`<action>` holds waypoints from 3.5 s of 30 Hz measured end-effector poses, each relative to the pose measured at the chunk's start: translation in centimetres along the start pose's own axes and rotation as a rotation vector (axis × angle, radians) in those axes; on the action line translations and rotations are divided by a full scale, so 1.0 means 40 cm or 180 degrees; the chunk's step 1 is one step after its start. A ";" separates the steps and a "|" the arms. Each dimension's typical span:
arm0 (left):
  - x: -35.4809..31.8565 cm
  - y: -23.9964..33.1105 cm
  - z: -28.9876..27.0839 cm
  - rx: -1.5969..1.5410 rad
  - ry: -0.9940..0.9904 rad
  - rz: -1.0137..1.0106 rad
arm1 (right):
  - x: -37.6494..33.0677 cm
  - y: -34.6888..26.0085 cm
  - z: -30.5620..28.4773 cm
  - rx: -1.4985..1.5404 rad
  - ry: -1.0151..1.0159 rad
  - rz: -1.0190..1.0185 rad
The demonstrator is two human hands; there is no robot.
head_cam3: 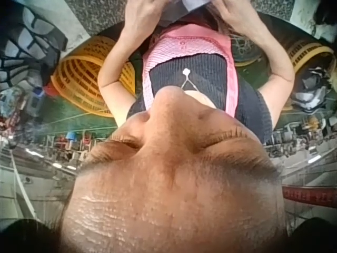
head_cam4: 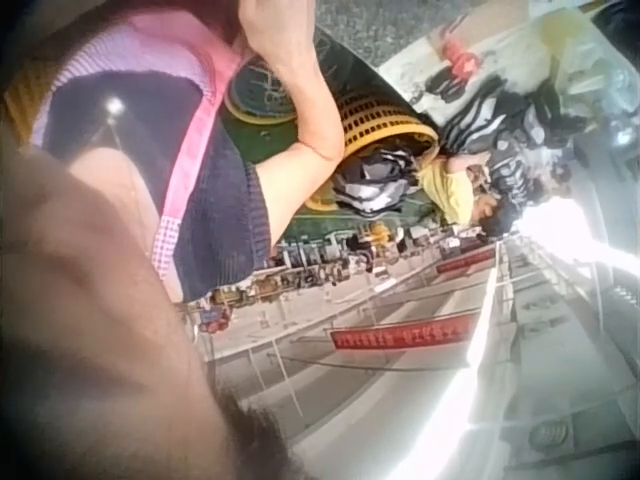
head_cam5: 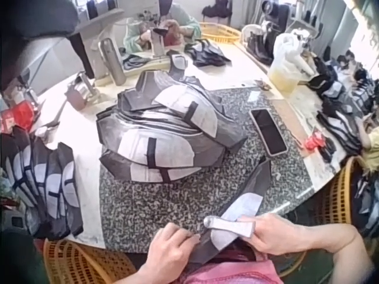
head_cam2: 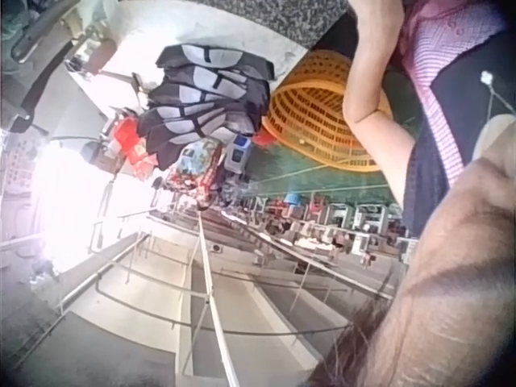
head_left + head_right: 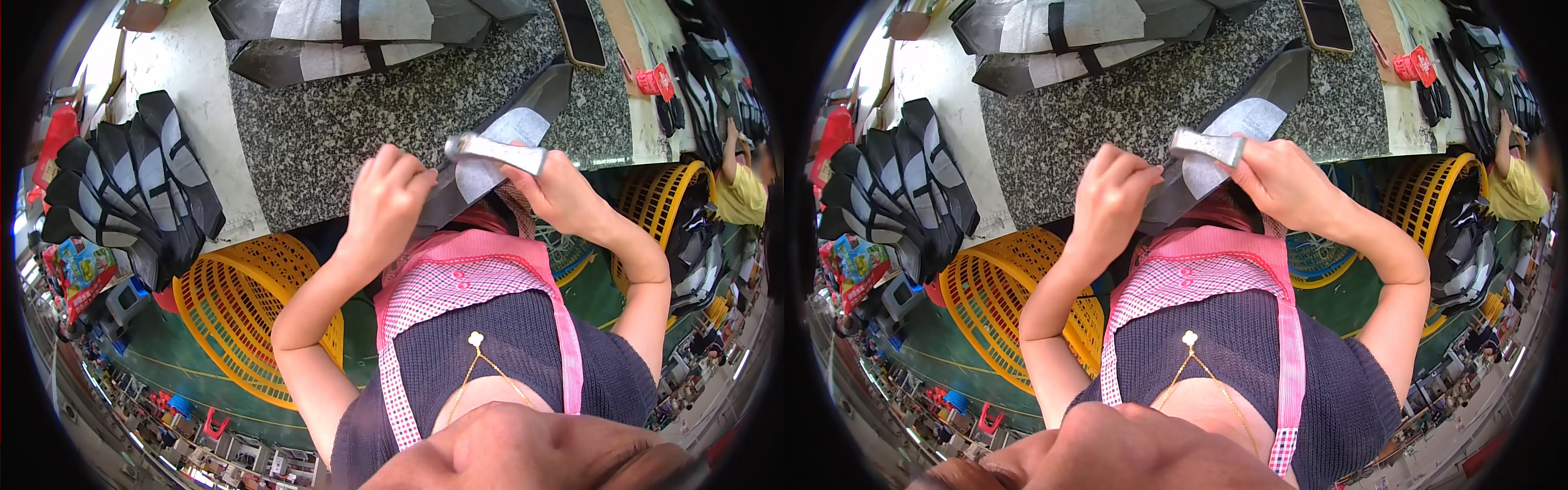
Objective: Hammering the edges of shoe upper components on a workbench.
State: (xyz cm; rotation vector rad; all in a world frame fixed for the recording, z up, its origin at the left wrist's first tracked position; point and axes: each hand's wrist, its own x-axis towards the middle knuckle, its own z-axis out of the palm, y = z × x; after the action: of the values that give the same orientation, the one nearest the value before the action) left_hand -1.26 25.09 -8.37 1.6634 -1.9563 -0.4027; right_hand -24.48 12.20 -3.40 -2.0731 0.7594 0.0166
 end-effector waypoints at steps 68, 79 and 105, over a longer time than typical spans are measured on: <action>-0.099 0.079 0.167 0.1546 0.0801 0.0646 | 0.074 -0.019 0.092 -0.0561 -0.0575 -0.0750; -0.207 -0.135 -0.292 0.2288 0.3539 -0.1297 | -0.001 0.072 -0.140 0.2513 0.1938 -0.0034; 0.525 0.062 -0.304 0.2903 0.1148 0.1521 | 0.332 0.176 -0.186 0.1522 0.2254 -0.0385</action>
State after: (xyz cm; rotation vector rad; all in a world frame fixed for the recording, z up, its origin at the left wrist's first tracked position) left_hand 1.67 6.51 7.13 1.4732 -2.2759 1.0332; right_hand -19.35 -3.06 -8.09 -1.6400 0.9338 -0.9180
